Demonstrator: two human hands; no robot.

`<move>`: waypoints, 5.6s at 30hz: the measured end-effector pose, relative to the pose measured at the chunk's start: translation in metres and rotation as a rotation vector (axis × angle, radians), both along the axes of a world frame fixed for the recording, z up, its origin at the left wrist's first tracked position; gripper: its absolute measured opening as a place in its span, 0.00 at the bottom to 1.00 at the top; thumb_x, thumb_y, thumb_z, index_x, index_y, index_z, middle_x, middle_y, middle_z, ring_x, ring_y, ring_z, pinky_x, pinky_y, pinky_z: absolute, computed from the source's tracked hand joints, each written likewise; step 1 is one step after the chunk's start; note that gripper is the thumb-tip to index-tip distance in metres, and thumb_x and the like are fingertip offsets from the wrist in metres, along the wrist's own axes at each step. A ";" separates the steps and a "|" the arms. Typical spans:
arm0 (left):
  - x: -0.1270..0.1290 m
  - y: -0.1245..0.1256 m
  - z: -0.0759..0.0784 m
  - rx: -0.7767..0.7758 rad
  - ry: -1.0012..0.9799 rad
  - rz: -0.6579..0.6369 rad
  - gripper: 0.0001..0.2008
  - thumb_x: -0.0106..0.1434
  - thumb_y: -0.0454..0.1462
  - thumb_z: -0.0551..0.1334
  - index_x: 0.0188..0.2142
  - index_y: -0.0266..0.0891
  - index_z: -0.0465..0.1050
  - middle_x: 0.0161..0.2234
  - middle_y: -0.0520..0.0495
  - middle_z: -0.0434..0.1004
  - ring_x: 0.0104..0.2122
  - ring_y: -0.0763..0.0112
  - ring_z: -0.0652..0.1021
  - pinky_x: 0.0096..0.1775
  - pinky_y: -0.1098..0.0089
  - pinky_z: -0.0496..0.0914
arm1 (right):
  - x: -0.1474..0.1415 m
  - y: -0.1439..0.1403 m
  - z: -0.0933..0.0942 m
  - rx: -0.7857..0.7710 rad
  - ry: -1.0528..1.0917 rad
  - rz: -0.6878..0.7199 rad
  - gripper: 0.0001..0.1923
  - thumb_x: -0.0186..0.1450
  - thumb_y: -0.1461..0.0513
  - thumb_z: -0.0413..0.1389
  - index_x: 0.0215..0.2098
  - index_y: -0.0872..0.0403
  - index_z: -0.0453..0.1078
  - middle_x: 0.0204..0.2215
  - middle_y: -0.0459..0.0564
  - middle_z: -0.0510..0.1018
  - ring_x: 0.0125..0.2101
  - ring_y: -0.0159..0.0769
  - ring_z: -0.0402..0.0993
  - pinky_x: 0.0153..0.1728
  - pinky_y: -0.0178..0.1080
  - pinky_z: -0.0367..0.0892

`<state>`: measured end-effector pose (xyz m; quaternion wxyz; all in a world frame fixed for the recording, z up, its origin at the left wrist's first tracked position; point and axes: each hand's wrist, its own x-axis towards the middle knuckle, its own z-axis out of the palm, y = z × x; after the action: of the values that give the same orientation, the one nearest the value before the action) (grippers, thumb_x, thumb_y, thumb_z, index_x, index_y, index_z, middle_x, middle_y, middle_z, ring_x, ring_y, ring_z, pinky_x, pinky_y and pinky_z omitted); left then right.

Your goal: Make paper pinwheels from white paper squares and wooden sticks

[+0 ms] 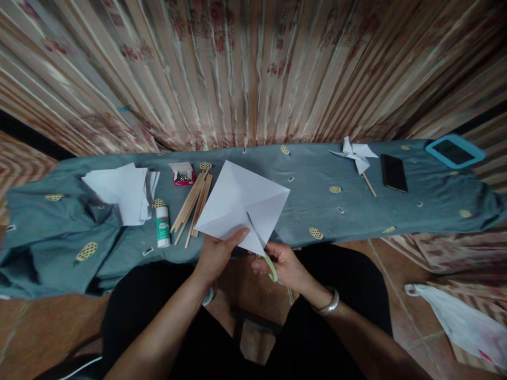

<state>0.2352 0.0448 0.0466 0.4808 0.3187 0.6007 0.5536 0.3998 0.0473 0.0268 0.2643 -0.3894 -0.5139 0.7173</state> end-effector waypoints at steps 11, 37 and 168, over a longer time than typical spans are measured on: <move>0.001 -0.001 -0.002 0.007 -0.004 0.010 0.19 0.46 0.38 0.71 0.39 0.38 0.78 0.38 0.44 0.83 0.40 0.60 0.80 0.47 0.60 0.74 | 0.001 0.001 0.001 -0.037 -0.009 0.010 0.23 0.51 0.47 0.67 0.33 0.56 0.75 0.19 0.43 0.74 0.19 0.27 0.68 0.23 0.32 0.66; -0.040 -0.006 -0.010 -0.066 -0.051 -0.003 0.22 0.39 0.41 0.74 0.36 0.35 0.77 0.36 0.43 0.82 0.36 0.59 0.80 0.43 0.60 0.73 | 0.081 0.057 0.022 0.166 -0.108 -0.333 0.25 0.52 0.46 0.67 0.41 0.52 0.73 0.31 0.48 0.81 0.28 0.32 0.73 0.32 0.35 0.67; -0.013 0.003 0.006 0.120 0.037 0.132 0.19 0.47 0.38 0.71 0.40 0.34 0.77 0.41 0.40 0.82 0.43 0.59 0.80 0.50 0.59 0.73 | 0.005 0.006 0.020 -0.147 -0.095 0.142 0.23 0.47 0.51 0.70 0.34 0.56 0.74 0.21 0.41 0.74 0.20 0.25 0.70 0.22 0.29 0.66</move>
<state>0.2218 0.0482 0.0531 0.4118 0.3168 0.5950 0.6132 0.4048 0.0532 0.0467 0.1589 -0.4039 -0.4981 0.7507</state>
